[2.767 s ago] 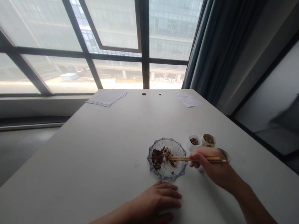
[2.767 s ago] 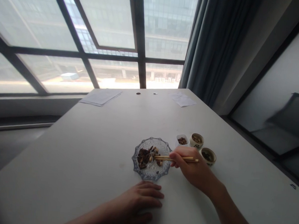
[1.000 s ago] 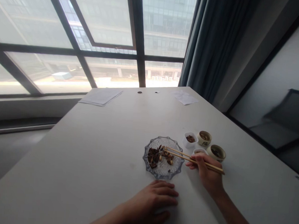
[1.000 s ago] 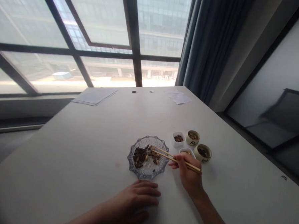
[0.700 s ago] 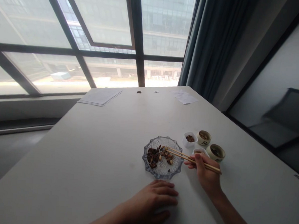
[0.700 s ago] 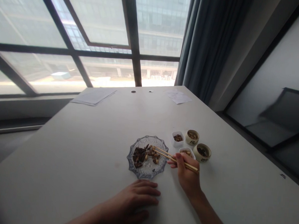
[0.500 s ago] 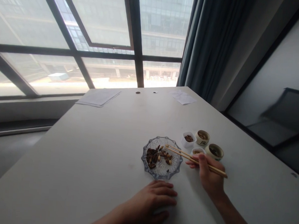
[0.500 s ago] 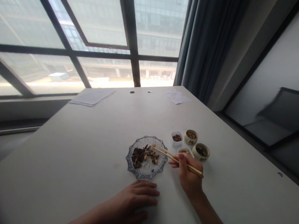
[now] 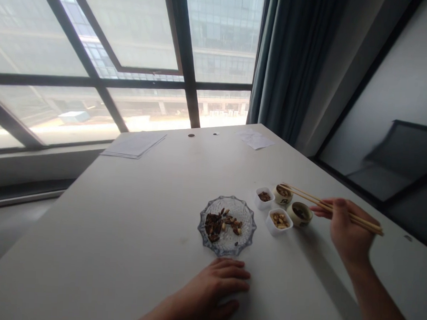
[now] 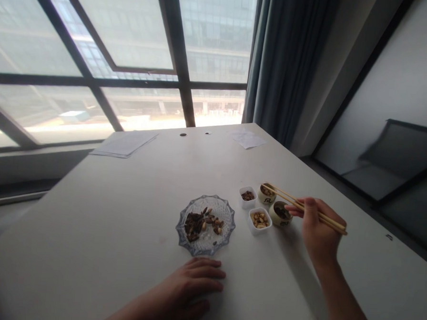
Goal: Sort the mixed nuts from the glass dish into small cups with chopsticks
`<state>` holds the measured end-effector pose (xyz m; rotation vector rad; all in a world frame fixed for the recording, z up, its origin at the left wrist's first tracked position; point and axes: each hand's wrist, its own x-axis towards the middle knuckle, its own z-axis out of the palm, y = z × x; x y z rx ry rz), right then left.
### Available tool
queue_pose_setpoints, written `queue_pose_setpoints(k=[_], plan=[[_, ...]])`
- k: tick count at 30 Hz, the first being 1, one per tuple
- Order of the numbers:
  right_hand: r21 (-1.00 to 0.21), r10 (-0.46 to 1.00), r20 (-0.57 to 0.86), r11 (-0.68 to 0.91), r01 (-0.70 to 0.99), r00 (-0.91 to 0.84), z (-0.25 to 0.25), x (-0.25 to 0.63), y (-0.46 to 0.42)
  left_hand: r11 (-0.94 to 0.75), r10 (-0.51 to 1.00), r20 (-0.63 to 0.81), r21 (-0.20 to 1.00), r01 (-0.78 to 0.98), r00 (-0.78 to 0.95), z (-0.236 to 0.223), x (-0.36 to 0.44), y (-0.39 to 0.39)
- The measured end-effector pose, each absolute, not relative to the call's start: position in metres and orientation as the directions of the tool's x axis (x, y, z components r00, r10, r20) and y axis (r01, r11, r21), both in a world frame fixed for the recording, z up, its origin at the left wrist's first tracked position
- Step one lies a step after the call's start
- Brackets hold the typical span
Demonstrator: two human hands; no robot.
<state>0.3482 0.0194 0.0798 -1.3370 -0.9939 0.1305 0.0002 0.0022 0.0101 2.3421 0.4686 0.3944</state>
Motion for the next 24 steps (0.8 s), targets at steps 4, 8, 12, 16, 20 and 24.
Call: queue_pose_setpoints(k=[4,8,12,16,20,24], plan=[[-0.851,0.654,0.523,0.360,0.383,0.547,0.083,0.314,0.017,-0.690,0.427,0.151,0.692,0.214,0.891,0.009,0.000,0.002],[-0.909,0.853,0.410,0.355,0.219,0.321,0.065,0.272,0.017,-0.698,0.424,0.166,0.686,0.205,0.891,0.006,0.000,0.003],[-0.901,0.906,0.391,0.340,0.270,0.161,0.041,0.253,0.026,-0.696,0.426,0.161,0.686,0.209,0.890,0.004,0.000,0.002],[-0.886,0.913,0.387,0.331,0.325,0.126,0.029,0.254,0.031,-0.699,0.421,0.166,0.687,0.202,0.892,0.005,-0.001,0.002],[-0.902,0.924,0.355,0.297,0.312,0.146,0.021,0.256,0.031,-0.690,0.425,0.149,0.691,0.213,0.893,0.008,-0.001,0.002],[-0.935,0.927,0.310,0.257,0.244,0.213,0.014,0.255,0.030,-0.684,0.428,0.146,0.697,0.214,0.892,0.008,-0.001,0.002]])
